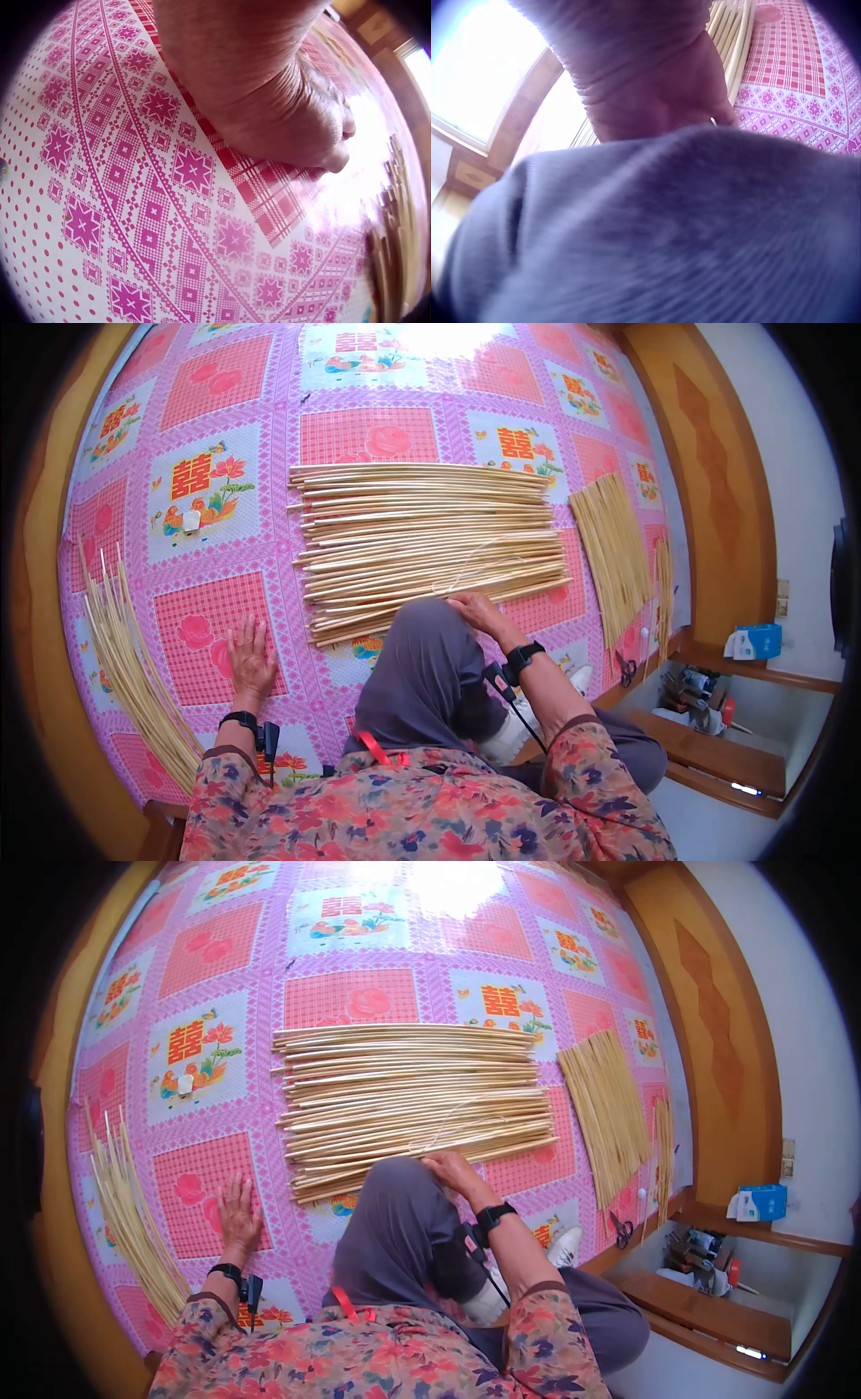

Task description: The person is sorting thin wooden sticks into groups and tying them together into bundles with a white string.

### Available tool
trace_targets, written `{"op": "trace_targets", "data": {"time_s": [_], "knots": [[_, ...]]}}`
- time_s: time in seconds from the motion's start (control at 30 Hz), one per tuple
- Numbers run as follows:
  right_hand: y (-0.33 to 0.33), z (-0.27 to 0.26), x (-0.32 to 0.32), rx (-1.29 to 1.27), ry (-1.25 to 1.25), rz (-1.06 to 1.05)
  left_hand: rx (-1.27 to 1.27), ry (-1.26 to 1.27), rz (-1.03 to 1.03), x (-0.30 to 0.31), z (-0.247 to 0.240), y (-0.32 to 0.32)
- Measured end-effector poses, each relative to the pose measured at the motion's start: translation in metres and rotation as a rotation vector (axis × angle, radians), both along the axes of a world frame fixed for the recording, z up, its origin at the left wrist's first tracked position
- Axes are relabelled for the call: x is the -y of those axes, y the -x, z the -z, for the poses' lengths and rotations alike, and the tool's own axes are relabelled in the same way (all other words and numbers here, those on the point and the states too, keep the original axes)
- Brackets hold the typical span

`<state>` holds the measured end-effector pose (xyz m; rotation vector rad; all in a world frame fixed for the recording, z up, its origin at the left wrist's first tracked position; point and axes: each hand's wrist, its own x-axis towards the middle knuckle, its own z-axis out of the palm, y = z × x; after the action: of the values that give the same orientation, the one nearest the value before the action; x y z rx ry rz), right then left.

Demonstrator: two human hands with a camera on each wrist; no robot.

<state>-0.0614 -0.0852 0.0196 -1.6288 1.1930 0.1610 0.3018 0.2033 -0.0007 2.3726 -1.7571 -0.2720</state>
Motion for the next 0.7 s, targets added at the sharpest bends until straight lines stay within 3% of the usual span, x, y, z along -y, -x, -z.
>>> {"op": "trace_targets", "data": {"time_s": [0.07,0.13,0.17,0.2,0.27,0.3,0.33,0.4,0.53,0.57,0.7], "knots": [[0.005,-0.006,0.006,0.018,-0.009,-0.089,0.008,0.021,0.000,0.003,0.001,-0.002],[0.002,-0.024,0.007,-0.250,0.121,-0.231,0.025,0.058,0.010,0.004,0.005,0.000],[0.004,-0.034,0.004,-0.303,0.370,-0.321,0.039,0.060,0.013,0.004,0.006,-0.002],[0.000,-0.042,-0.001,-0.291,0.388,-0.308,0.055,0.078,0.021,0.008,0.004,-0.005],[-0.006,-0.052,-0.019,-0.370,0.657,-0.147,0.003,0.044,0.000,0.006,0.000,-0.001],[-0.003,-0.047,-0.029,-0.388,0.824,-0.155,-0.026,0.021,-0.010,0.008,-0.005,0.000],[-0.002,-0.045,-0.041,-0.391,0.819,-0.145,-0.025,0.019,0.000,0.006,-0.003,-0.002],[-0.006,-0.043,-0.047,-0.266,0.987,-0.294,0.055,0.041,0.037,0.006,0.005,-0.003],[-0.012,-0.052,-0.038,-0.280,0.952,-0.447,0.105,0.115,0.061,0.010,0.006,-0.007],[-0.011,-0.056,-0.037,-0.305,0.932,-0.429,-0.038,0.221,0.068,0.015,0.003,-0.015],[0.001,-0.054,-0.042,-0.210,0.951,-0.363,0.022,0.134,0.206,0.106,-0.045,-0.044]]}}
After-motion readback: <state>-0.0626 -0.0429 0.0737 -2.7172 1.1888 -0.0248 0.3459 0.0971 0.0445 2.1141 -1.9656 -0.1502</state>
